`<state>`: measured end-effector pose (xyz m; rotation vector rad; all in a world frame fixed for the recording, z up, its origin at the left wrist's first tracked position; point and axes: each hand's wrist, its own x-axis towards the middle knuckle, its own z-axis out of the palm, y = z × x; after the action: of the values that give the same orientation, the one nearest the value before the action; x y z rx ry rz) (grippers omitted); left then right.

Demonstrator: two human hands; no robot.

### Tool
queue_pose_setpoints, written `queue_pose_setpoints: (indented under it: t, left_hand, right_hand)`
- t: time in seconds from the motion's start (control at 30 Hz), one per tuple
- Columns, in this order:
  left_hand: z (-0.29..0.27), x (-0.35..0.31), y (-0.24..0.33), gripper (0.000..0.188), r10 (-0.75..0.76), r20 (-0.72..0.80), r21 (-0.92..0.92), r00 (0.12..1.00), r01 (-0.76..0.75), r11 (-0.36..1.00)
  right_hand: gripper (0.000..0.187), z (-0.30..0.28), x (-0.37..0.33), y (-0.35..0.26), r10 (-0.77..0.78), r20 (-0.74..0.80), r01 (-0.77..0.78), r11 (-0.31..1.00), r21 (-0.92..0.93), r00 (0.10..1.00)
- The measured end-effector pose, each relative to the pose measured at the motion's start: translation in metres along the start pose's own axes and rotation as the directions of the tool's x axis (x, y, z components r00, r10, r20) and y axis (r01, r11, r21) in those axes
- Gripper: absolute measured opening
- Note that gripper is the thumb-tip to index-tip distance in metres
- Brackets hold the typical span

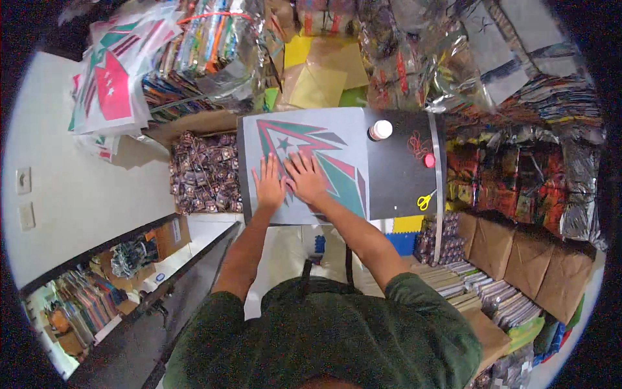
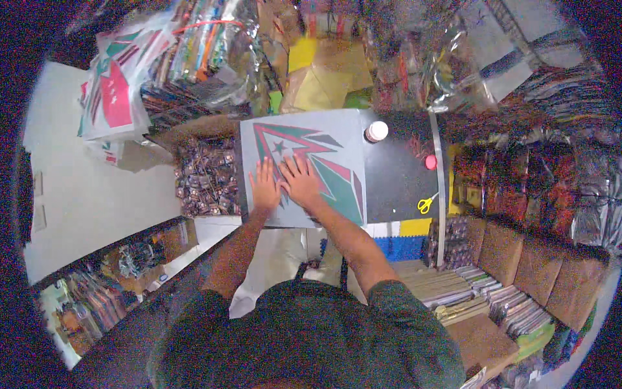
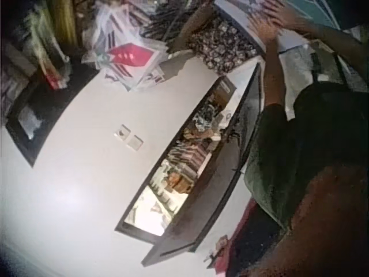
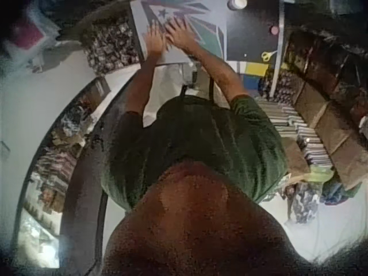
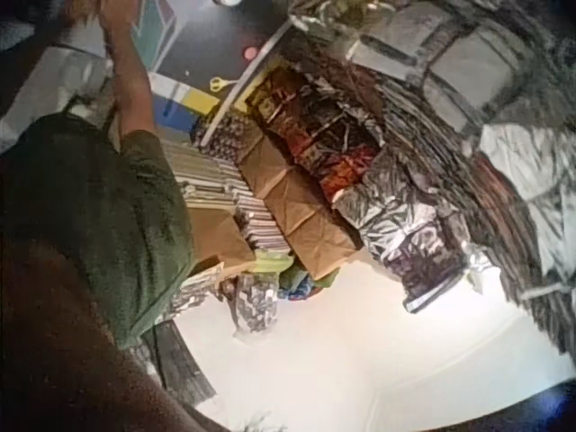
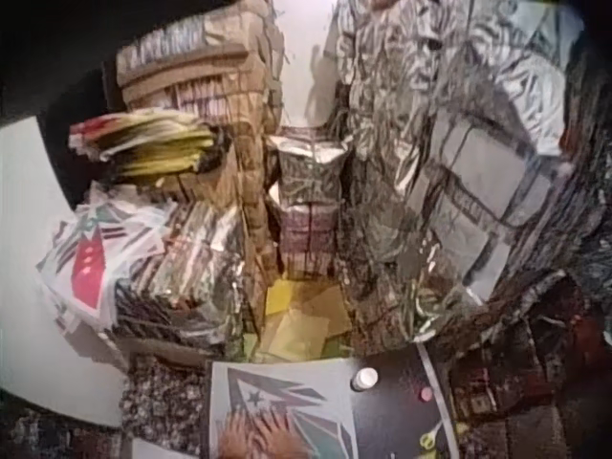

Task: The person smooths a printed kite sail on a table, then picks up a second sail and places it on top of the first. They smooth the combined sails and then pick up a thin wooden stick, placing it on the sail to begin assembly.

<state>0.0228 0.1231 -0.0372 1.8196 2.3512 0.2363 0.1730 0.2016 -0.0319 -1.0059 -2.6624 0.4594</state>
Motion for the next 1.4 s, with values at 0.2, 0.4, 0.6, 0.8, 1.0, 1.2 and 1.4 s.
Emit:
queue_pose_setpoints:
  t: [0.2,0.4,0.6,0.8,1.0,1.2,1.4]
  left_hand:
    - [0.006,-0.002,-0.005,0.082,-0.023,-0.014,-0.001,1.000,0.023,1.000]
    - [-0.006,0.005,-0.001,0.082,0.002,-0.039,-0.030,0.999,-0.003,1.000]
    - [0.009,0.007,-0.010,0.089,-0.017,-0.054,-0.064,0.998,0.014,0.998]
    - [0.001,0.010,-0.009,0.091,-0.053,0.055,-0.042,0.997,0.056,0.998]
    - [0.006,0.011,-0.010,0.090,-0.059,0.053,-0.006,0.997,0.059,0.998]
    - [0.005,0.011,-0.010,0.090,-0.044,0.036,-0.022,0.998,0.045,0.999]
    - [0.006,0.012,-0.008,0.089,-0.073,0.067,-0.024,0.995,0.075,0.997]
  right_hand:
    - [0.070,-0.005,0.004,0.040,0.047,0.091,-0.040,0.996,-0.076,0.995]
    - [0.069,-0.046,0.034,0.137,0.241,-0.070,-0.250,0.944,-0.216,0.968]
    - [0.074,-0.041,0.083,0.088,0.115,0.139,-0.106,0.992,-0.071,0.984]
    - [0.075,0.012,0.097,0.035,-0.248,0.196,0.242,0.969,0.052,0.949]
    - [0.075,-0.019,0.148,0.128,-0.035,0.067,0.045,0.987,-0.157,0.997]
    - [0.072,-0.039,0.125,0.148,0.178,-0.105,-0.189,0.977,-0.100,0.978]
    - [0.072,-0.031,0.047,0.084,0.239,0.033,-0.235,0.967,-0.099,0.970]
